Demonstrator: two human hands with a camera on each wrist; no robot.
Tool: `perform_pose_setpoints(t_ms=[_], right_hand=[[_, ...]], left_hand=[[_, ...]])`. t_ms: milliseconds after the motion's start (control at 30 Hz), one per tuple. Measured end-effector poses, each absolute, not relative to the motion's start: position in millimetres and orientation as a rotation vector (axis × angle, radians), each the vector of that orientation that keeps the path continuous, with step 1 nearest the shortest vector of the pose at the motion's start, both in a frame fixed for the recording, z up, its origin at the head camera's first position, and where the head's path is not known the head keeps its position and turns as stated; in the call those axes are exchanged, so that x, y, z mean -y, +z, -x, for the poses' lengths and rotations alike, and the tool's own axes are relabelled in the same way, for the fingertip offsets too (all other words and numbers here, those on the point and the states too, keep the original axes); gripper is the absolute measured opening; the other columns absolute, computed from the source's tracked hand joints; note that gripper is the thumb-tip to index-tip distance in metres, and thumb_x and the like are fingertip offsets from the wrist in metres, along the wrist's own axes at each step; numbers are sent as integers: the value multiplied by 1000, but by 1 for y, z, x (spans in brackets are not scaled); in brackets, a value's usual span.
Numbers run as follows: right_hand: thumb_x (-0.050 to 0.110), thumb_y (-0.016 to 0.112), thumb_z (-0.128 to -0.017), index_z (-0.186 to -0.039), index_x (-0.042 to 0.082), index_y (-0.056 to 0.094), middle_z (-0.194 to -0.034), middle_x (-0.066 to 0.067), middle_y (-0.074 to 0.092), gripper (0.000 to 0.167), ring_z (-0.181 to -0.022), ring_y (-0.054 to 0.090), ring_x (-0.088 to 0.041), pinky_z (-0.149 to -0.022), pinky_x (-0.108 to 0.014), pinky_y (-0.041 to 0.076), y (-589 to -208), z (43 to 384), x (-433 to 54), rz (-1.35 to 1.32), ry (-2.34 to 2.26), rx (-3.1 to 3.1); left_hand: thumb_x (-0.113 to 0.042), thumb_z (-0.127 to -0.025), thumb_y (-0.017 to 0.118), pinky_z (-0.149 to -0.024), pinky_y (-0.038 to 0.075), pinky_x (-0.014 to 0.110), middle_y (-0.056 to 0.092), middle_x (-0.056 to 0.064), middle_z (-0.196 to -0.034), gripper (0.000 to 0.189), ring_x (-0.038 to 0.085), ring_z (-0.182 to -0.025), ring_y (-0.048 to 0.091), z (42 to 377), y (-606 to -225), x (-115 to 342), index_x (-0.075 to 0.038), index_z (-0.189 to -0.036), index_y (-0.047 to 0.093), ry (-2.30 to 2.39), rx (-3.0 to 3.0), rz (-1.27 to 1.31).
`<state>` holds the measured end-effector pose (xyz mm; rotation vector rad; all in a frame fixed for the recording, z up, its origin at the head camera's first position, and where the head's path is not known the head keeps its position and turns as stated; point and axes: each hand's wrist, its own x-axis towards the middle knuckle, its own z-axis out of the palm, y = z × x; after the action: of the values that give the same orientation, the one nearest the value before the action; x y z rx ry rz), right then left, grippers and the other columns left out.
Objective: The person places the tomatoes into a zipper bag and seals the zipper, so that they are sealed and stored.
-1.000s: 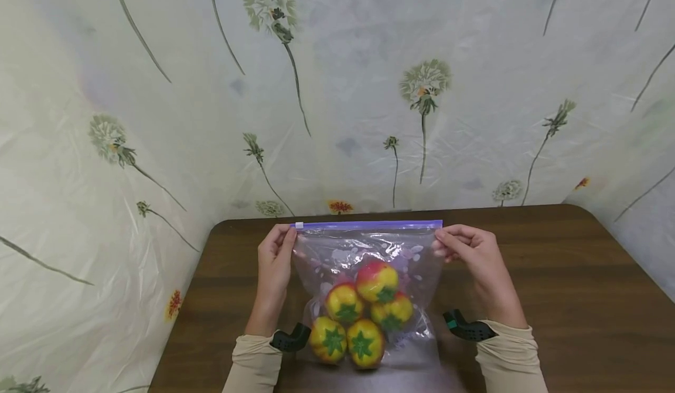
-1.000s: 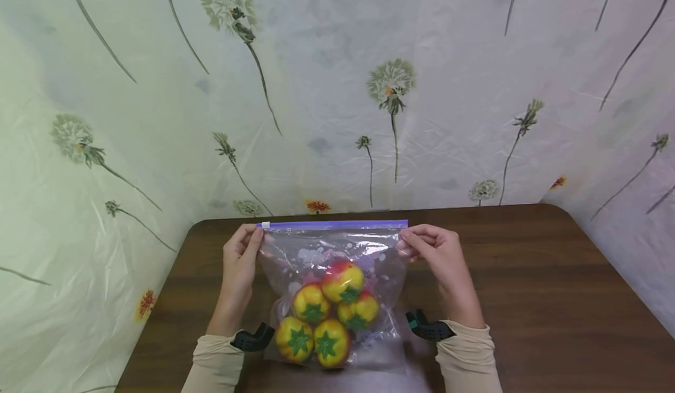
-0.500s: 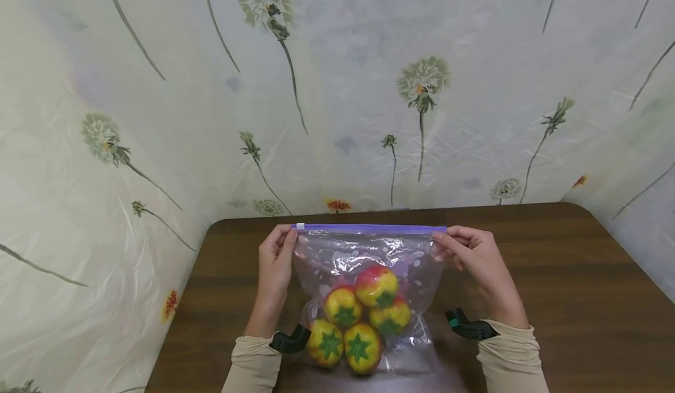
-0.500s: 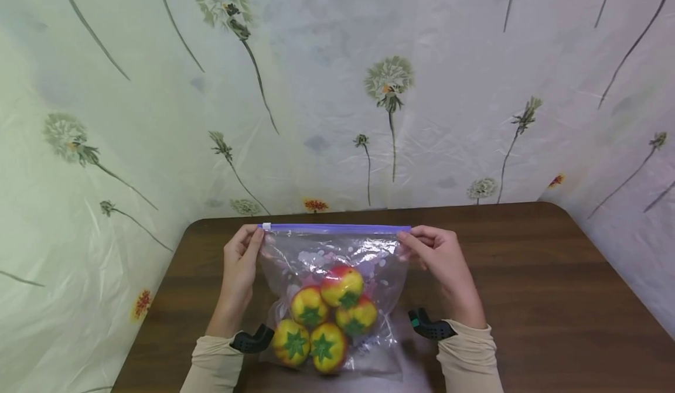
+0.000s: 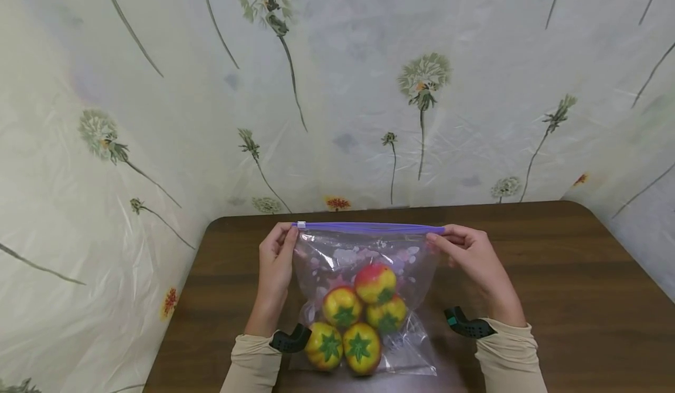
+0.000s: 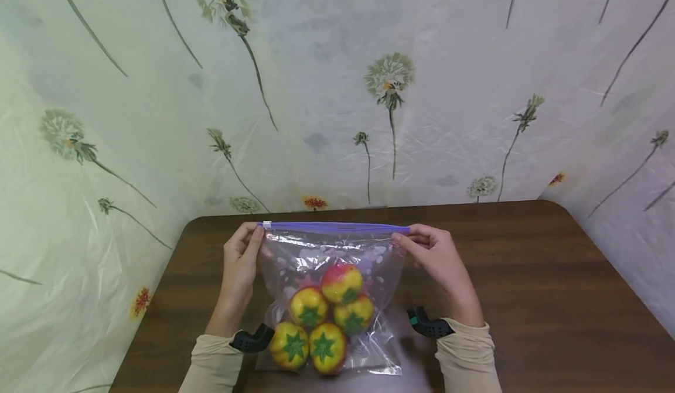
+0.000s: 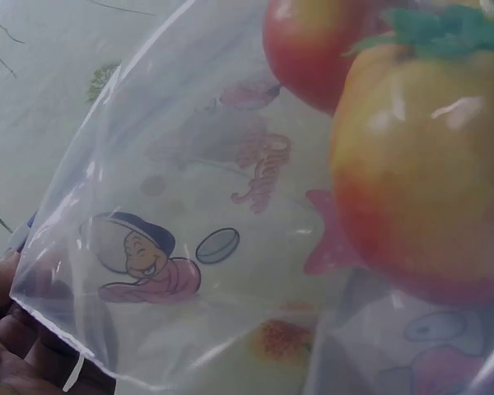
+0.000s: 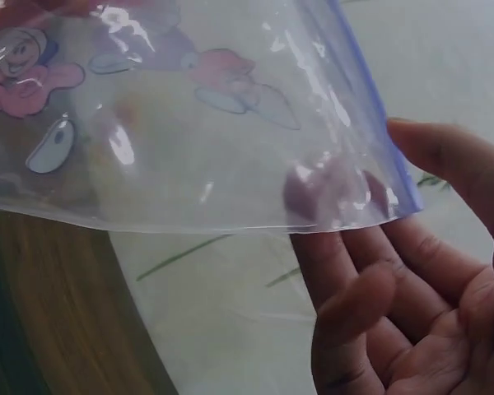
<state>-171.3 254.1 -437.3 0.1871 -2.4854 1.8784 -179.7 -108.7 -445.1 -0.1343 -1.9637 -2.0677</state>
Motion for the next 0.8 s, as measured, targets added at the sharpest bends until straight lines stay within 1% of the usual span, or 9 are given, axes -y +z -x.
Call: perform_pose_setpoints(t_ms=[67,100,167,267,433,500,600,733,800], right_hand=[[26,69,-100,-107,1,69,-87,13,79,26,-71,65,-4,-58,-29,54,-438,171,-254,-186,1864,2521],[27,69,-100,-109,1,68,-89,12,79,27,-76,67,-4,-61,-30,57,-438,171,-255,-189,1859,2534],[28,69,-101,-113,2,67,-91,12,79,29,-81,70,-4,-66,-33,62,-439,172,-255,-190,1853,2549],[29,69,-101,-118,1,66,-93,13,79,33,-85,72,-4,-70,-35,64,-441,173,-255,-185,1855,2551],[29,69,-100,-126,0,65,-100,20,75,39,-90,72,-1,-73,-35,65,-442,173,-257,-153,1813,2540],[30,70,-100,-128,0,65,-102,21,73,41,-94,71,1,-75,-33,65,-442,172,-257,-136,1788,2524],[30,71,-99,-128,0,66,-103,21,73,42,-97,71,4,-77,-24,64,-440,172,-257,-106,1738,2477],[27,73,-98,-125,-1,68,-103,21,73,39,-97,71,4,-81,-14,60,-435,170,-254,-51,1701,2363],[24,74,-97,-123,0,69,-104,20,74,36,-98,71,4,-83,-12,59,-432,169,-251,-36,1698,2310]], left_hand=[[-11,-106,57,-62,52,18,63,-4,-78,20,9,-58,64,180,-445,108,7,-105,65,-2066,1966,133],[-11,-106,57,-62,53,18,63,-4,-78,20,9,-58,64,179,-445,108,7,-105,65,-2067,1966,133],[-11,-106,57,-60,52,18,63,-3,-77,20,9,-59,63,180,-446,108,7,-105,65,-2062,1968,132],[-12,-106,58,-59,52,17,62,-3,-78,20,8,-60,61,180,-446,107,7,-105,65,-2071,1958,131],[-10,-106,57,-59,56,18,64,-4,-81,21,8,-61,61,180,-446,106,10,-106,63,-2116,1927,153],[-10,-105,58,-60,57,18,66,-4,-82,22,9,-59,62,180,-446,106,11,-105,63,-2119,1921,160],[-11,-105,58,-60,56,18,67,-4,-82,22,9,-58,63,180,-446,106,10,-105,63,-2114,1920,164],[-12,-105,58,-60,56,18,68,-4,-82,21,10,-57,63,179,-445,106,8,-104,64,-2116,1927,164],[-12,-105,58,-60,57,18,69,-3,-82,21,10,-58,63,179,-445,106,8,-104,64,-2121,1926,167]])
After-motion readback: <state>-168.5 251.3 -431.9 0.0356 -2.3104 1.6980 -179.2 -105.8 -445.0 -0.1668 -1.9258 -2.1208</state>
